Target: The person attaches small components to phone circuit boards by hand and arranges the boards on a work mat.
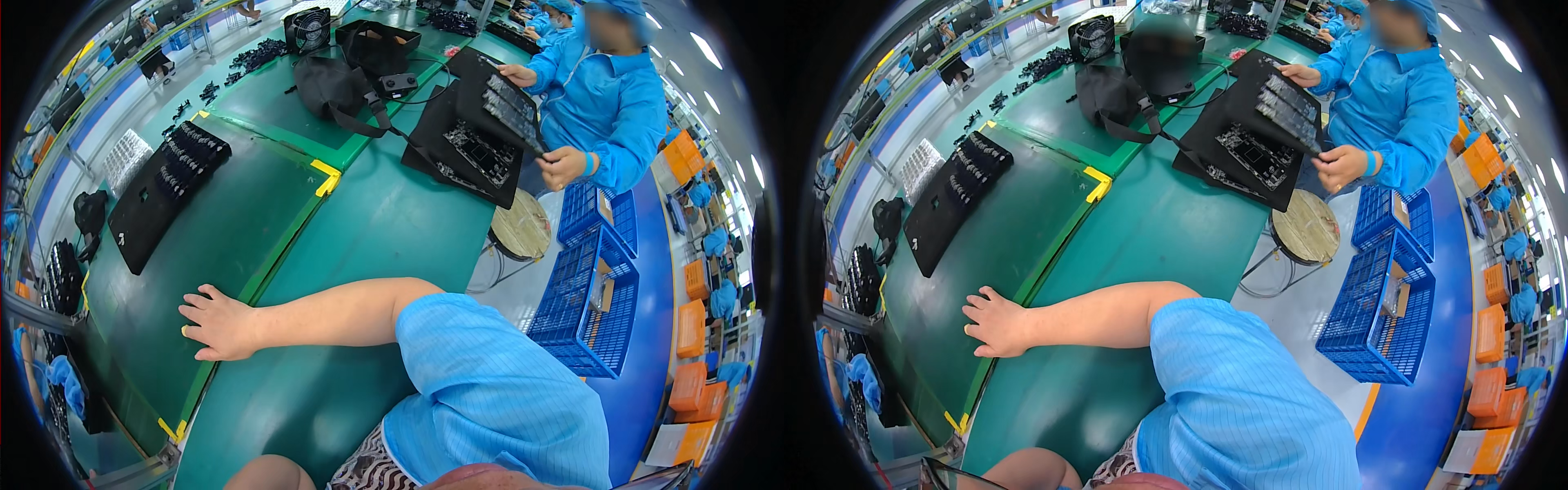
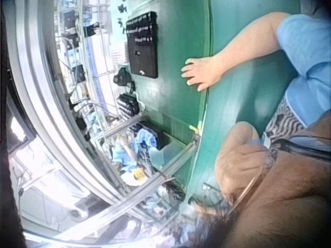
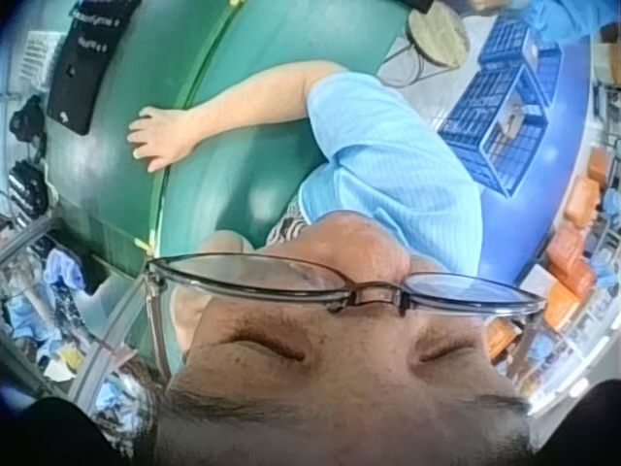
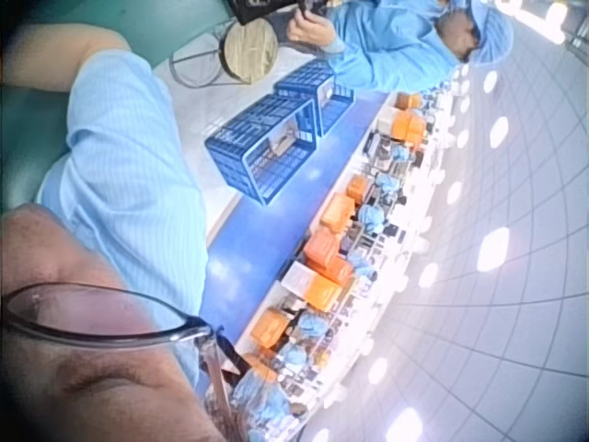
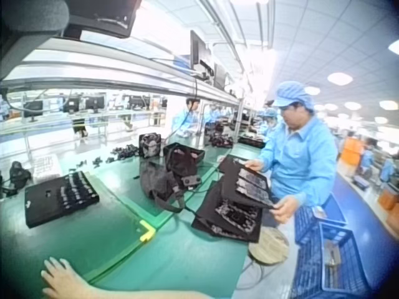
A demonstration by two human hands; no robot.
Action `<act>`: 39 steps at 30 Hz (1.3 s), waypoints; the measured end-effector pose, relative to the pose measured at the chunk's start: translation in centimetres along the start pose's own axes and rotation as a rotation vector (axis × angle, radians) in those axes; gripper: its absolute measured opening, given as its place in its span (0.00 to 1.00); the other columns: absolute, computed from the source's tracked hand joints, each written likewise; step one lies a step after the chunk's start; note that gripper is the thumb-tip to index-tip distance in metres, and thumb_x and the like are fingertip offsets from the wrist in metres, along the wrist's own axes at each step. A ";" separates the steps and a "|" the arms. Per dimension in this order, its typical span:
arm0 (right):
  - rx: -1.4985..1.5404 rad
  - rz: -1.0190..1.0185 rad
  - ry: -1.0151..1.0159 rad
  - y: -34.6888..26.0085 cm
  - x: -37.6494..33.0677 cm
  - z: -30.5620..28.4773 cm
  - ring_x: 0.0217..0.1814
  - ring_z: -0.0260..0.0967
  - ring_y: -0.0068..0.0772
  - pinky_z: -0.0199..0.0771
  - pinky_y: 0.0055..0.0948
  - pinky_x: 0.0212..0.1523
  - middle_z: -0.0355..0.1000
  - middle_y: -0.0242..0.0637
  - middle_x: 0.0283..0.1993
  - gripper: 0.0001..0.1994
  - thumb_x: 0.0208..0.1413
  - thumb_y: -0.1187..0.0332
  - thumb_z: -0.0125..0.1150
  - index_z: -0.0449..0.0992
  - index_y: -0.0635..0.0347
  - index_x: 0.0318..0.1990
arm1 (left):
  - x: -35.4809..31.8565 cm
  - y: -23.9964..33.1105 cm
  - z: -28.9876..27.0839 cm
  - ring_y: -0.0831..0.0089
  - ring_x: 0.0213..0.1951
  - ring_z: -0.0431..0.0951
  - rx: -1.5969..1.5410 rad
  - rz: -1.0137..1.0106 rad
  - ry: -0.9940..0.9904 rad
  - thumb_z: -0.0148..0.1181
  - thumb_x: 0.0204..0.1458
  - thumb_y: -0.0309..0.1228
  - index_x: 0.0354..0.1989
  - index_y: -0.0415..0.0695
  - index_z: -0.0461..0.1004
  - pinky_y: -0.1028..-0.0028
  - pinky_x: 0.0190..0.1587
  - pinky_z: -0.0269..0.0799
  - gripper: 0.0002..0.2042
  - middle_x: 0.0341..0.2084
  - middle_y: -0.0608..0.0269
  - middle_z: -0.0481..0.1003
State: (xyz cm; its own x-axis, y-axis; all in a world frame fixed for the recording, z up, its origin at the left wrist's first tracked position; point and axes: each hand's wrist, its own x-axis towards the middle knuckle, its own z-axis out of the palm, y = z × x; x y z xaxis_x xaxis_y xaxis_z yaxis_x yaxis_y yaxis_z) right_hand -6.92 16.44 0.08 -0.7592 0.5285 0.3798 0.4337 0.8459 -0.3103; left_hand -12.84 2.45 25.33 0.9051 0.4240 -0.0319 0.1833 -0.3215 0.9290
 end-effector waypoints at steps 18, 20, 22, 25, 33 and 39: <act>0.012 0.014 0.023 0.2 -0.4 -0.3 0.66 0.47 0.51 0.41 0.51 0.64 0.56 0.53 0.60 0.23 0.56 0.50 0.45 0.68 0.59 0.50 | 0.6 -3.2 2.9 0.59 0.32 0.74 0.154 0.059 0.022 0.54 0.23 0.29 0.26 0.36 0.73 0.69 0.30 0.70 0.16 0.26 0.54 0.71; -0.018 0.007 0.020 0.2 -0.4 -0.1 0.66 0.47 0.51 0.41 0.51 0.64 0.57 0.53 0.59 0.24 0.56 0.50 0.45 0.68 0.59 0.51 | 1.4 -3.4 3.4 0.60 0.30 0.74 0.440 0.286 0.190 0.54 0.23 0.28 0.27 0.35 0.74 0.71 0.29 0.70 0.17 0.25 0.56 0.72; -0.009 -0.006 0.026 0.2 -0.2 0.1 0.66 0.47 0.51 0.41 0.52 0.64 0.57 0.53 0.59 0.24 0.56 0.50 0.45 0.68 0.59 0.51 | 2.2 -3.0 3.6 0.60 0.28 0.75 0.444 0.238 0.240 0.55 0.24 0.26 0.28 0.34 0.74 0.71 0.28 0.71 0.16 0.24 0.54 0.72; -0.012 0.003 0.007 0.1 -0.1 -0.1 0.66 0.47 0.51 0.41 0.52 0.64 0.56 0.53 0.59 0.24 0.57 0.50 0.45 0.67 0.59 0.52 | 2.7 -3.5 3.8 0.61 0.26 0.75 0.398 0.278 0.509 0.57 0.27 0.25 0.29 0.33 0.74 0.69 0.26 0.71 0.15 0.24 0.53 0.73; -0.015 0.000 -0.012 -0.2 0.1 -0.1 0.67 0.46 0.51 0.41 0.52 0.64 0.56 0.53 0.60 0.24 0.57 0.50 0.44 0.66 0.59 0.53 | 1.9 -3.1 2.5 0.60 0.30 0.75 -0.095 0.347 0.300 0.64 0.37 0.23 0.34 0.34 0.76 0.67 0.31 0.70 0.13 0.29 0.53 0.75; -0.018 -0.009 0.014 0.0 -0.1 0.3 0.66 0.47 0.52 0.42 0.52 0.64 0.56 0.53 0.60 0.24 0.57 0.50 0.45 0.66 0.59 0.53 | 3.2 -2.1 0.8 0.62 0.31 0.75 -0.065 0.346 0.128 0.64 0.39 0.22 0.36 0.35 0.78 0.70 0.34 0.68 0.13 0.32 0.55 0.74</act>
State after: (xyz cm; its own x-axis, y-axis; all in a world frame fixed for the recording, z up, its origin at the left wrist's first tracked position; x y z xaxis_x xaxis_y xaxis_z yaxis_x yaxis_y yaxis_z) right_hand -7.00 16.36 -0.19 -0.7562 0.5221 0.3945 0.4358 0.8515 -0.2915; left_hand -10.04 3.77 22.93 0.8535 0.4031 0.3303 -0.1532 -0.4117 0.8983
